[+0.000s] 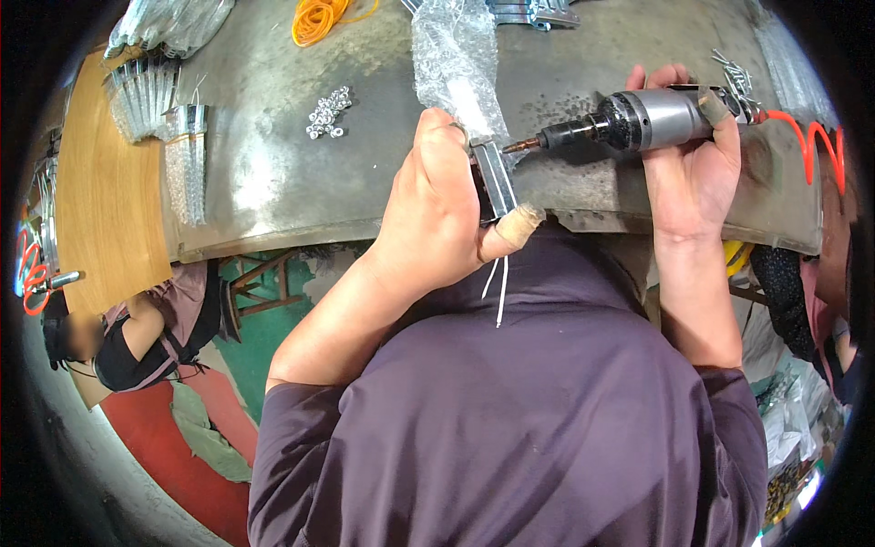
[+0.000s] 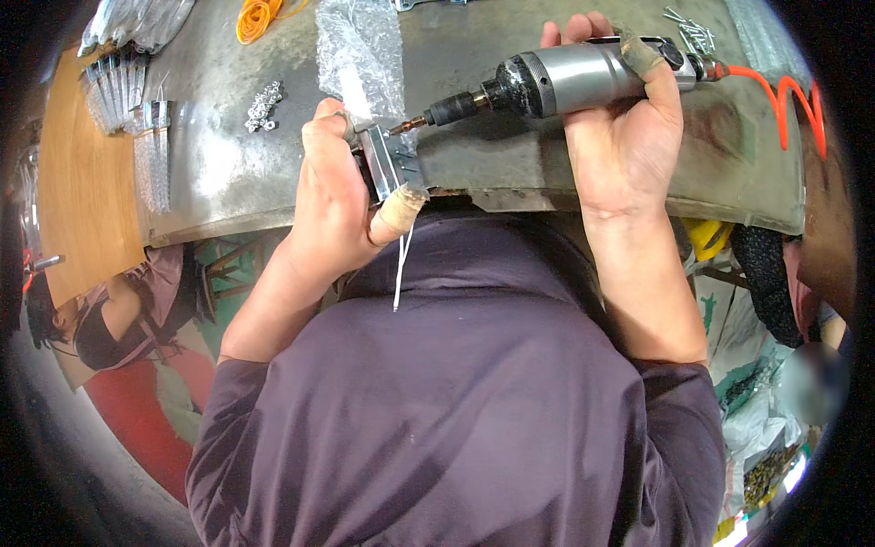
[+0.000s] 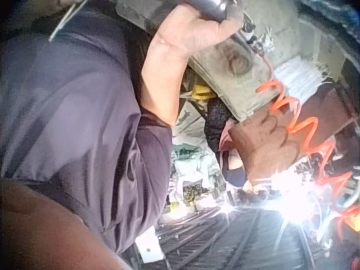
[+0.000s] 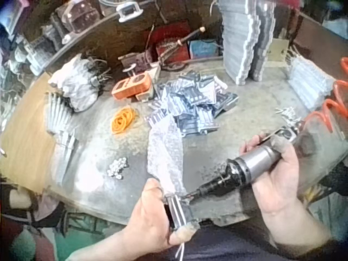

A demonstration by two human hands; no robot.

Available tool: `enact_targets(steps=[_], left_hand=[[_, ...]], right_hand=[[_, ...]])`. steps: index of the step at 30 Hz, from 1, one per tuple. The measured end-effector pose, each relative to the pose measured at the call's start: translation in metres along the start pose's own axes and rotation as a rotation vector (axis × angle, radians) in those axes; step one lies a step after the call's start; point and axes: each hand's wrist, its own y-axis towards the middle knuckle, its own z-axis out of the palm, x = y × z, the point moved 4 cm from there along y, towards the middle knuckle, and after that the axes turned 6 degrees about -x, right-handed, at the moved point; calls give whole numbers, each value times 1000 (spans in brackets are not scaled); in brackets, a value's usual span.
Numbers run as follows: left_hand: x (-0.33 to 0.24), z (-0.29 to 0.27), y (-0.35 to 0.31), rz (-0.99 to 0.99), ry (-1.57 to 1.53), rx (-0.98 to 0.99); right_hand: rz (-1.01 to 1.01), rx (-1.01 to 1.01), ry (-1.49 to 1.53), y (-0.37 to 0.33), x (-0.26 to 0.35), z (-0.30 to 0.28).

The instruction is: Assembling lighting components by attaching metal brackets and securing them.

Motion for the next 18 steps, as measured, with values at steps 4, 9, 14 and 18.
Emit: enact_targets(steps=[4, 9, 14, 18], left_hand=[[1, -3, 3, -69, -52, 1], [9, -8, -12, -210, -127, -22], [19, -24, -17, -233, -392, -120], [35, -20, -20, -478, -673, -375]], right_hand=[[-134, -131, -223, -11, -1, 23], [-223, -13, -665, -19, 46, 43], [-340, -90, -2106, -7, 148, 65], [-640, -452, -2883, -3, 210, 29]])
